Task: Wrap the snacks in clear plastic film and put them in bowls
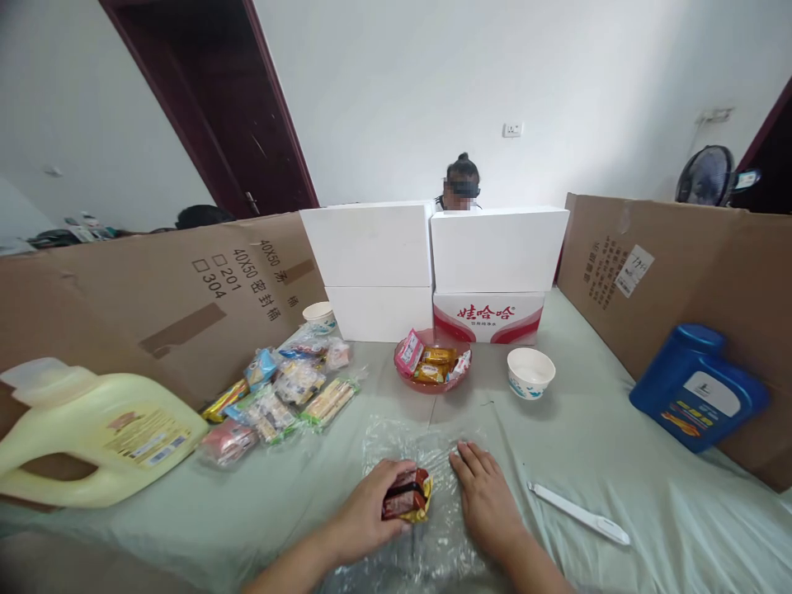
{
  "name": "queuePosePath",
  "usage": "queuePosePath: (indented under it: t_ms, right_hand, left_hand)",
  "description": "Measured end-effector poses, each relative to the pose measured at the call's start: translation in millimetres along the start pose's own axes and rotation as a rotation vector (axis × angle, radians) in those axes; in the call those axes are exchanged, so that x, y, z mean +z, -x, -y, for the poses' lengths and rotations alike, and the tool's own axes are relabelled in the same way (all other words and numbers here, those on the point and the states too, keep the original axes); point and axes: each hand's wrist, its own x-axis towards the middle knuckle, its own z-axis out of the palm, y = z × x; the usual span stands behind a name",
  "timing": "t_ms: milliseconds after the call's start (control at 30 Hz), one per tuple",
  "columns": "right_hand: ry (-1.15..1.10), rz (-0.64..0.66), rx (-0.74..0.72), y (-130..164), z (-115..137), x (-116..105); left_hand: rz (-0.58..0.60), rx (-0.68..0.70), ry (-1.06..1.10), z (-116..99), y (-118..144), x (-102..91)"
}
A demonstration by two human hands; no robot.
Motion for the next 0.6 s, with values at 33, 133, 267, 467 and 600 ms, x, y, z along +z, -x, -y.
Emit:
queuePosePath:
  t_ms: [33, 133, 267, 467, 600]
  right_hand:
    - [0.003, -0.002, 0.003, 0, 1, 0]
    - [0.003, 0.002, 0.016, -1, 2, -2]
    - [0.009, 0.03, 0.029, -3, 4, -5]
    - [-0.007, 0.026, 0.035, -2, 4, -7]
    - [-0.016, 0.027, 0.038, -3, 4, -7]
  left_hand:
    - [0.016, -0.054, 0.181, 3, -4, -6.3]
    - [-0.033, -0.172, 0.626, 4, -32, -27.8]
    - [-0.319, -0.109, 0.598, -9, -101, -56.7]
    - [-0.13, 0.102, -0.115, -17, -198, -80.3]
    - [0.182, 0.072, -0.257, -11, -228, -83.4]
